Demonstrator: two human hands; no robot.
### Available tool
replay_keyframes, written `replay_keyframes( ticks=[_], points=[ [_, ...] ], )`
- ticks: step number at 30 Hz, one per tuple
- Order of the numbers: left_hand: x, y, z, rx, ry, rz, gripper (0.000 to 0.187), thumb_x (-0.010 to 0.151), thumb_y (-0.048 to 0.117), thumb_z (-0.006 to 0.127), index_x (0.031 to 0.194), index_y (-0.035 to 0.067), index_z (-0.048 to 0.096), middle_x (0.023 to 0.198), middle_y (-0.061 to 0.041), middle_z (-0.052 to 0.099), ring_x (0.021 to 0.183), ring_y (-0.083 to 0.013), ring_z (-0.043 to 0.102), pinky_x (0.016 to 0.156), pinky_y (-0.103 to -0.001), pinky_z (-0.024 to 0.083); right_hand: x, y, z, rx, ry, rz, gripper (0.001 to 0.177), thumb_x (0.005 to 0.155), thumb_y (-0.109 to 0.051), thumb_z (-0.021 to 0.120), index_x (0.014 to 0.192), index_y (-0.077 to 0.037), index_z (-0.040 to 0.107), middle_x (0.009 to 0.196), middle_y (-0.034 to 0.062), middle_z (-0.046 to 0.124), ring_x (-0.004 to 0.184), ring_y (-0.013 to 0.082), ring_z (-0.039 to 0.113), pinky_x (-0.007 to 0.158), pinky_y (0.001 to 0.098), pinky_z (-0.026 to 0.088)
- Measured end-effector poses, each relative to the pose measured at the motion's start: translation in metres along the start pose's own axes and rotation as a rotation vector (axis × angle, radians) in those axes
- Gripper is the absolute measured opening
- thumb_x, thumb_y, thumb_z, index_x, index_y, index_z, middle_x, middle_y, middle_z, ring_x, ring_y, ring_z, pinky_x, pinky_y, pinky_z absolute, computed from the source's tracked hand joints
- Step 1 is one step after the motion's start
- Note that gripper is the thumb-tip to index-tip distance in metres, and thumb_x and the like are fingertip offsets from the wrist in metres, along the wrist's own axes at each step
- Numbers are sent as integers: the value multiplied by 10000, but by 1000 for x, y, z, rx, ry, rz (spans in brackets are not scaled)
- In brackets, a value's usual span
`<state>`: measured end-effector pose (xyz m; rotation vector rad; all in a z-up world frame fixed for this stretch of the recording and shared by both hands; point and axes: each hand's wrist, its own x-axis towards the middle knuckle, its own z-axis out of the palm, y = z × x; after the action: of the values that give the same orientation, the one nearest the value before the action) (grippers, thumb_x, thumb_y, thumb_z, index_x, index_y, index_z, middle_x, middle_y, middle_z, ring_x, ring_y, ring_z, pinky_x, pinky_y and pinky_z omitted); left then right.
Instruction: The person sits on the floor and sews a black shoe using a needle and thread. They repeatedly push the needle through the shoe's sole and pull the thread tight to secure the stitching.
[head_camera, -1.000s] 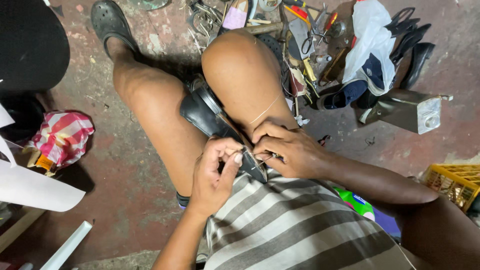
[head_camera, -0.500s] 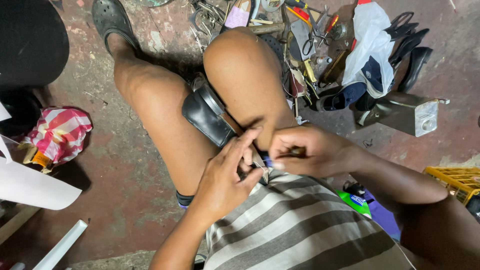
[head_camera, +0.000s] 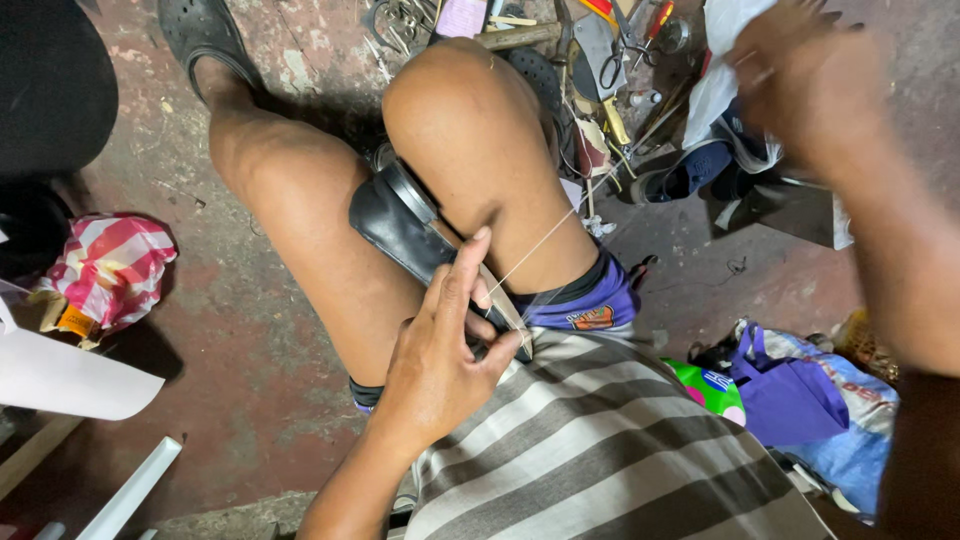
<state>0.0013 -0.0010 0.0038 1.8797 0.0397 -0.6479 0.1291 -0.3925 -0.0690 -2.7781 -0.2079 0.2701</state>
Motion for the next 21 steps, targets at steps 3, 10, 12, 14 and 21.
replay_keyframes(
  ticks=[3,10,12,14,21],
  points=[
    [0,0,-1,18,-5,42,1008,740,35,853,1577,190,313,1065,-61,577,702,-147,680,572,-285,577,10,69,-16,-256,-59,352,321,912,-109,533,1204,-146,659,991,84,727,807,221,708,638,376,557],
    [7,9,0,-25,29,37,983,774,53,846,1575,152,285,1362,-91,618,678,-140,695,544,-267,577,-22,11,-8,47,-309,314,443,972,-143,410,1372,-189,592,1053,108,709,904,211,704,746,388,600],
    [10,13,1,-27,55,32,1010,762,74,863,1579,148,275,1367,-97,622,661,-144,679,538,-268,573,-43,-62,8,258,-510,254,478,989,-153,375,1420,-202,573,1070,114,704,931,208,702,777,391,612],
    [11,16,2,-27,76,44,1023,761,81,872,1584,144,268,1374,-106,622,669,-143,675,544,-268,574,-64,-133,16,63,-944,388,506,1022,-401,471,1522,-348,411,991,80,723,811,212,743,752,392,624],
    [3,-1,5,61,215,292,757,796,-2,778,1467,87,439,1358,-181,571,877,-205,710,783,-340,564,-89,-181,40,825,-424,-177,326,1100,-215,412,1391,-93,493,948,71,674,755,154,648,670,318,513]
  ],
)
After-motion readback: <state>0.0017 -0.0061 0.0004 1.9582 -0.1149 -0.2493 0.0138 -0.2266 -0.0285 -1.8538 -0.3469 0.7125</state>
